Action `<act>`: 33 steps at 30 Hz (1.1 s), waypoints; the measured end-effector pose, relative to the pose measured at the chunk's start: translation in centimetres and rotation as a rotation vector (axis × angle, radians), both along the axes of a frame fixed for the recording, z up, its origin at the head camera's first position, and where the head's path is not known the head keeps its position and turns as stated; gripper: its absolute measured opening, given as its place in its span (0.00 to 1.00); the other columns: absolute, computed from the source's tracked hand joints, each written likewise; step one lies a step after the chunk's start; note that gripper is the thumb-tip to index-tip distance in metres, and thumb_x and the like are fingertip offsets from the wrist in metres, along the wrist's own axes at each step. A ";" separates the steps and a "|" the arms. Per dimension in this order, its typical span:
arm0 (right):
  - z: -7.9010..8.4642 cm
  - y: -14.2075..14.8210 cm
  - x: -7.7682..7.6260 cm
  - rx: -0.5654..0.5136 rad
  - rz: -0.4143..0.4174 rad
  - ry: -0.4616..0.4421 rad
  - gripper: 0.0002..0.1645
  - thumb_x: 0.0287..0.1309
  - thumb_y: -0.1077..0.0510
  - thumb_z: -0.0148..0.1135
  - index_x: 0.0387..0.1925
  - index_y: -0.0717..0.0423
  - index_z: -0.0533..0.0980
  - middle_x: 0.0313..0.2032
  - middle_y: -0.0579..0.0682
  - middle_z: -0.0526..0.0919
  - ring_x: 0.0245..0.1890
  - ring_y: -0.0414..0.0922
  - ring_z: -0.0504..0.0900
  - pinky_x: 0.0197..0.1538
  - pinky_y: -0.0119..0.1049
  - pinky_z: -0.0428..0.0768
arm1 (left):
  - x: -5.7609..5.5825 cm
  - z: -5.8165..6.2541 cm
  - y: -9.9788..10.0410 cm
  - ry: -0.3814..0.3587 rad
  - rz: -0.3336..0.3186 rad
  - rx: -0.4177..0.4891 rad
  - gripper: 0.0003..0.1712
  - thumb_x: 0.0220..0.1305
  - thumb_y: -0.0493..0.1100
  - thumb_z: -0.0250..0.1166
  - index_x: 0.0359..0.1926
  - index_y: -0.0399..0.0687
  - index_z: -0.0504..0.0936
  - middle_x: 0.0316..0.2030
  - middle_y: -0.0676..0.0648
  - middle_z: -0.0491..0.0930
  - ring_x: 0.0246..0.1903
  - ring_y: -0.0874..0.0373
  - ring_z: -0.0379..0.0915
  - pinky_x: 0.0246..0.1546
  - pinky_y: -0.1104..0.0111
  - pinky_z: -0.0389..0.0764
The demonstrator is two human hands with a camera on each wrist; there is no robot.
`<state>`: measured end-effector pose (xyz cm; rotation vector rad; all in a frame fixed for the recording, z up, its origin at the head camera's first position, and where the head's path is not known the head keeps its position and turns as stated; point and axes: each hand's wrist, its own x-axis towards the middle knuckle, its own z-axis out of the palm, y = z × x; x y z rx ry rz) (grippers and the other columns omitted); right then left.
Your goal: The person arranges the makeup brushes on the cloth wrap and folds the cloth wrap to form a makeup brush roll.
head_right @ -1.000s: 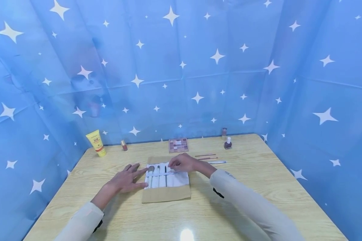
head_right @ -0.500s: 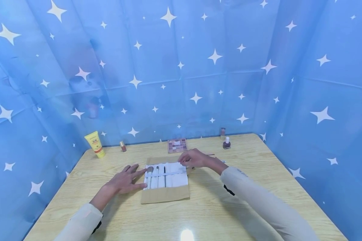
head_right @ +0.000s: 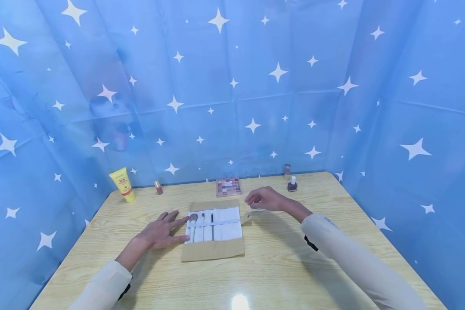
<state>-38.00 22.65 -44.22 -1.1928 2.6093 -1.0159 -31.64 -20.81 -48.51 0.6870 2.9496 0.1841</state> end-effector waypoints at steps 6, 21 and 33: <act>0.0 2.5 -0.1 -0.013 -0.040 -0.034 0.12 0.68 0.68 0.66 0.51 0.65 0.83 0.47 0.66 0.87 0.48 0.56 0.89 0.51 0.41 0.86 | 0.0 0.0 0.0 -0.002 -0.005 0.005 0.48 0.66 0.80 0.52 0.80 0.67 0.63 0.80 0.37 0.55 0.77 0.31 0.50 0.66 0.31 0.63; -0.8 7.4 -0.2 -0.023 -0.059 0.012 0.14 0.65 0.71 0.66 0.50 0.75 0.80 0.44 0.68 0.87 0.45 0.62 0.88 0.48 0.47 0.87 | -0.1 -0.1 -0.1 -0.002 0.001 0.010 0.49 0.65 0.82 0.51 0.80 0.68 0.62 0.80 0.38 0.54 0.77 0.32 0.49 0.66 0.31 0.62; -1.9 9.8 -0.1 0.028 -0.092 0.071 0.12 0.62 0.72 0.69 0.46 0.74 0.82 0.41 0.67 0.87 0.41 0.61 0.88 0.45 0.44 0.88 | 0.3 0.3 0.1 -0.021 0.019 -0.007 0.48 0.66 0.80 0.52 0.80 0.68 0.62 0.80 0.39 0.54 0.78 0.32 0.48 0.68 0.32 0.61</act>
